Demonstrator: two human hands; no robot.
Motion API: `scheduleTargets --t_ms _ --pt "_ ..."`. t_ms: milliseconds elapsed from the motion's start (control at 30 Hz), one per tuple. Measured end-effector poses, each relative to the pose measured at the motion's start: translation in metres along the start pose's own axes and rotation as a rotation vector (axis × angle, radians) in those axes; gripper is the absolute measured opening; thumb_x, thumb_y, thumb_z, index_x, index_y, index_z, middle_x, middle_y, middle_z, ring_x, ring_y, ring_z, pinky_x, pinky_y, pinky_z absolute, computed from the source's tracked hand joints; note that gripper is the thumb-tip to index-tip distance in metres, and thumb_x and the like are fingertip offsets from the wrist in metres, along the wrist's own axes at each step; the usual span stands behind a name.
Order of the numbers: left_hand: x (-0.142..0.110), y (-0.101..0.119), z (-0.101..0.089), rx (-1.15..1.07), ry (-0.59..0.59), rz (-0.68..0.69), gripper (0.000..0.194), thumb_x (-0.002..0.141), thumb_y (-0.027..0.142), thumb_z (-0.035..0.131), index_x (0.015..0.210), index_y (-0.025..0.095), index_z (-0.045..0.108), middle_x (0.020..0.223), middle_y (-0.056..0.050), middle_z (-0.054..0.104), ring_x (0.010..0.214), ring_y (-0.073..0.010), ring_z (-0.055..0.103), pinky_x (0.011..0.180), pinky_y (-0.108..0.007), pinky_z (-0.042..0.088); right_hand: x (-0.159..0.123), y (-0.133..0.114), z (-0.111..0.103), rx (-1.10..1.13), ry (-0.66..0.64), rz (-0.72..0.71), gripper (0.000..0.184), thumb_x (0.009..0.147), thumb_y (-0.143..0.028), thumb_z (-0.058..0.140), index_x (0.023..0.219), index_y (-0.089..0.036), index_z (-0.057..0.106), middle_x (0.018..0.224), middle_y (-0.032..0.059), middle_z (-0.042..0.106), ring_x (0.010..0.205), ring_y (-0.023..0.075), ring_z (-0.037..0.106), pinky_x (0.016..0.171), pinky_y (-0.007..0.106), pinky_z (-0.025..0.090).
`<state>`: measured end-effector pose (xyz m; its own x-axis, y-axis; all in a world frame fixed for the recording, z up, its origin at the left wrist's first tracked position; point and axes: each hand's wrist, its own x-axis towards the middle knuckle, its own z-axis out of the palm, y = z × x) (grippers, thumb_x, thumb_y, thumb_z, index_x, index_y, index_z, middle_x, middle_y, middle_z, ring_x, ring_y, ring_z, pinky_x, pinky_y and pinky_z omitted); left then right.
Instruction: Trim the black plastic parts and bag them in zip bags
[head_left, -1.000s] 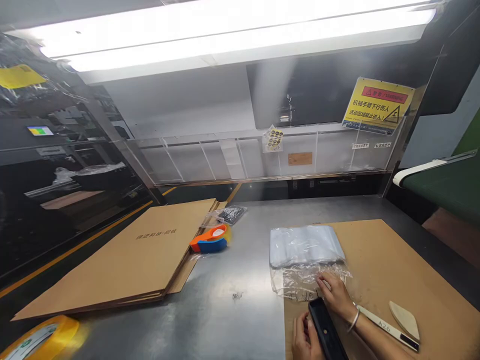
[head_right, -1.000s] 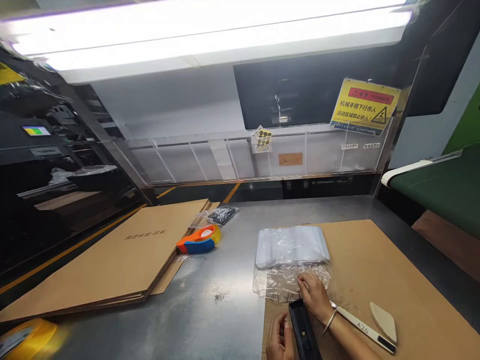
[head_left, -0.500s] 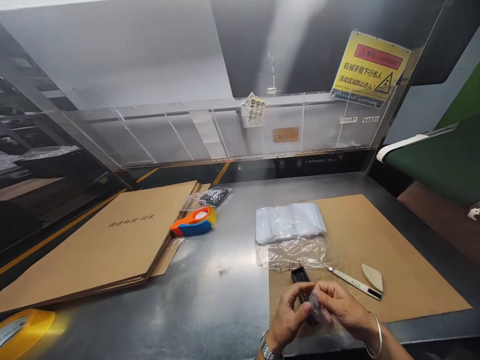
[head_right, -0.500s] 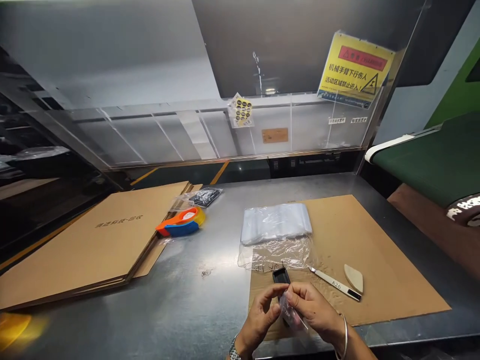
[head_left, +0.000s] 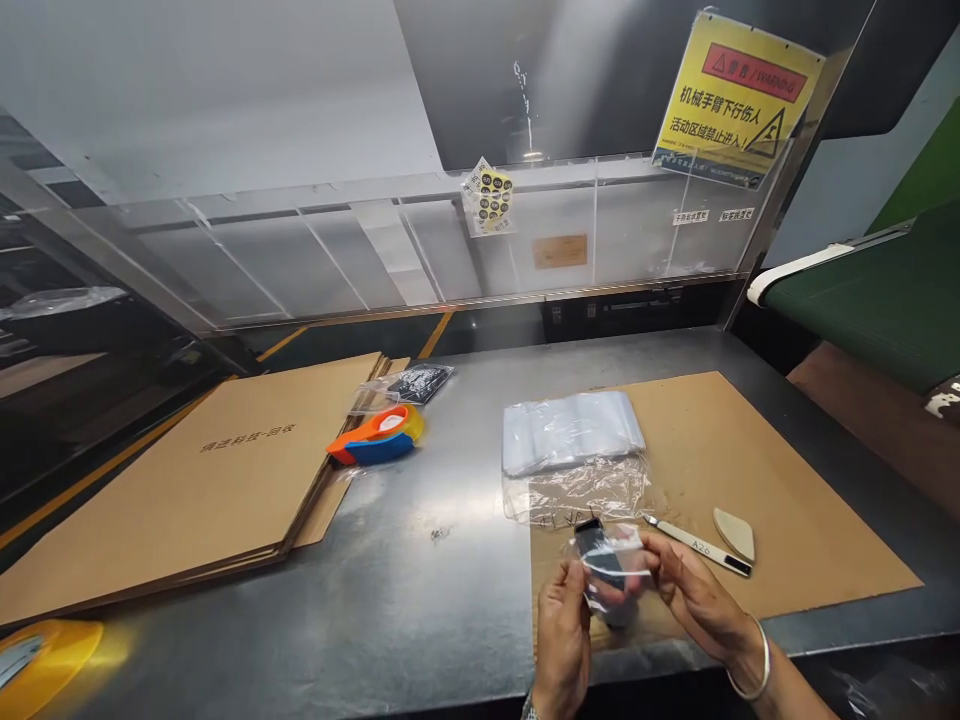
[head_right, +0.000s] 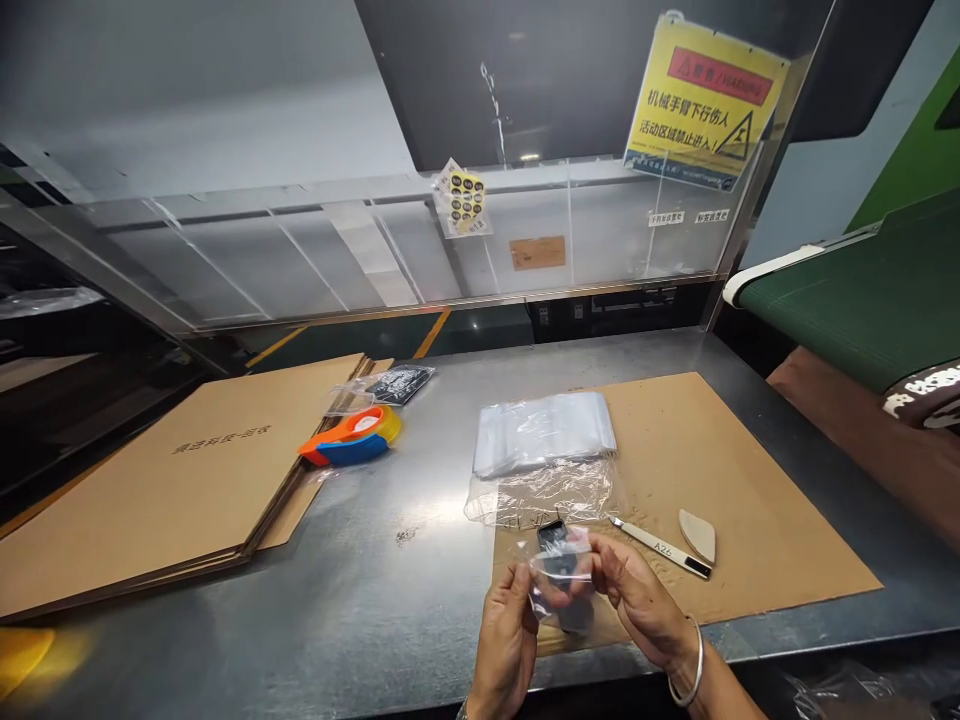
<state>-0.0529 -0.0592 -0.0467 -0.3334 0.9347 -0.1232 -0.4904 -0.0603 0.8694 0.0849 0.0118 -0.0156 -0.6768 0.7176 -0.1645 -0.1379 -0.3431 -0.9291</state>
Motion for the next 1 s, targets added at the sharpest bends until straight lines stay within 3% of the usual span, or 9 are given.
scheduleTargets --t_ms 67,133,200,267,367,467,567,800,1000 --pt "0.002 0.001 0.001 -0.191 0.19 -0.076 0.021 0.085 0.037 0.048 0.078 0.018 0.054 0.067 -0.001 0.061 0.063 -0.0132 0.058 0.062 -0.026 0.045 -0.004 0.005 0.0 0.033 -0.075 -0.045 0.076 0.072 -0.068 0.052 0.13 -0.02 0.039 0.097 0.0072 0.06 0.097 0.022 0.053 0.088 0.035 0.035" --pt "0.004 0.002 0.0 -0.309 0.335 -0.121 0.019 0.079 0.036 0.059 0.082 0.018 0.055 0.074 -0.002 0.063 0.065 -0.014 0.06 0.057 -0.025 0.046 -0.006 0.012 0.0 -0.022 -0.097 -0.045 0.089 0.064 -0.066 0.063 0.134 -0.022 0.032 0.107 0.0083 0.057 0.106 0.0247 0.048 0.09 0.036 0.033" --pt "0.005 0.004 -0.002 -0.317 0.401 -0.103 0.022 0.075 0.036 0.063 0.086 0.018 0.056 0.079 -0.003 0.063 0.065 -0.0135 0.06 0.052 -0.022 0.046 -0.005 0.021 0.0 -0.095 -0.031 0.001 0.08 0.061 -0.058 0.071 0.126 -0.021 0.042 0.096 0.0057 0.059 0.093 0.022 0.052 0.079 0.031 0.038" --pt "0.005 0.004 -0.004 -0.322 0.447 -0.076 0.023 0.073 0.035 0.066 0.086 0.019 0.056 0.078 0.0 0.061 0.061 -0.0108 0.058 0.047 -0.019 0.043 -0.003 0.029 0.0 -0.117 0.044 0.055 0.055 0.065 -0.05 0.072 0.107 -0.018 0.055 0.078 0.001 0.057 0.073 0.016 0.052 0.065 0.026 0.038" --pt "0.004 0.004 -0.006 -0.347 0.486 -0.043 0.022 0.071 0.032 0.068 0.084 0.02 0.054 0.077 0.003 0.058 0.065 -0.0088 0.058 0.053 -0.018 0.047 -0.001 0.035 0.0 -0.107 0.055 0.09 0.035 0.069 -0.045 0.07 0.086 -0.015 0.062 0.068 -0.0007 0.054 0.065 0.0126 0.048 0.059 0.023 0.035" --pt "0.004 0.003 -0.007 -0.375 0.474 -0.037 0.028 0.069 0.03 0.07 0.089 0.02 0.054 0.085 -0.001 0.06 0.08 -0.0121 0.061 0.072 -0.024 0.05 -0.002 0.037 0.002 -0.096 0.053 0.091 0.033 0.066 -0.043 0.072 0.079 -0.014 0.064 0.07 0.0002 0.055 0.067 0.013 0.047 0.061 0.024 0.035" --pt "0.004 0.002 -0.008 -0.375 0.457 -0.02 0.029 0.067 0.028 0.071 0.087 0.02 0.051 0.086 -0.001 0.061 0.083 -0.0134 0.061 0.076 -0.027 0.049 -0.001 0.038 0.005 -0.084 0.124 0.046 0.031 0.07 -0.045 0.068 0.073 -0.014 0.061 0.068 -0.0008 0.052 0.066 0.0125 0.045 0.063 0.024 0.036" --pt "0.003 -0.005 -0.009 -0.193 0.552 0.06 0.027 0.068 0.031 0.071 0.078 0.018 0.049 0.06 0.003 0.059 0.049 -0.0066 0.051 0.047 -0.016 0.039 0.004 0.038 0.011 -0.135 0.26 -0.033 0.038 0.078 -0.051 0.057 0.067 -0.015 0.06 0.065 0.0002 0.054 0.066 0.015 0.048 0.065 0.026 0.039" --pt "0.0 -0.009 -0.01 -0.073 0.612 0.108 0.029 0.069 0.036 0.069 0.082 0.019 0.049 0.051 0.006 0.054 0.043 -0.0053 0.044 0.043 -0.014 0.033 0.006 0.039 0.01 -0.2 0.312 -0.094 0.035 0.079 -0.049 0.058 0.08 -0.016 0.068 0.074 0.0031 0.062 0.081 0.021 0.053 0.074 0.029 0.04"
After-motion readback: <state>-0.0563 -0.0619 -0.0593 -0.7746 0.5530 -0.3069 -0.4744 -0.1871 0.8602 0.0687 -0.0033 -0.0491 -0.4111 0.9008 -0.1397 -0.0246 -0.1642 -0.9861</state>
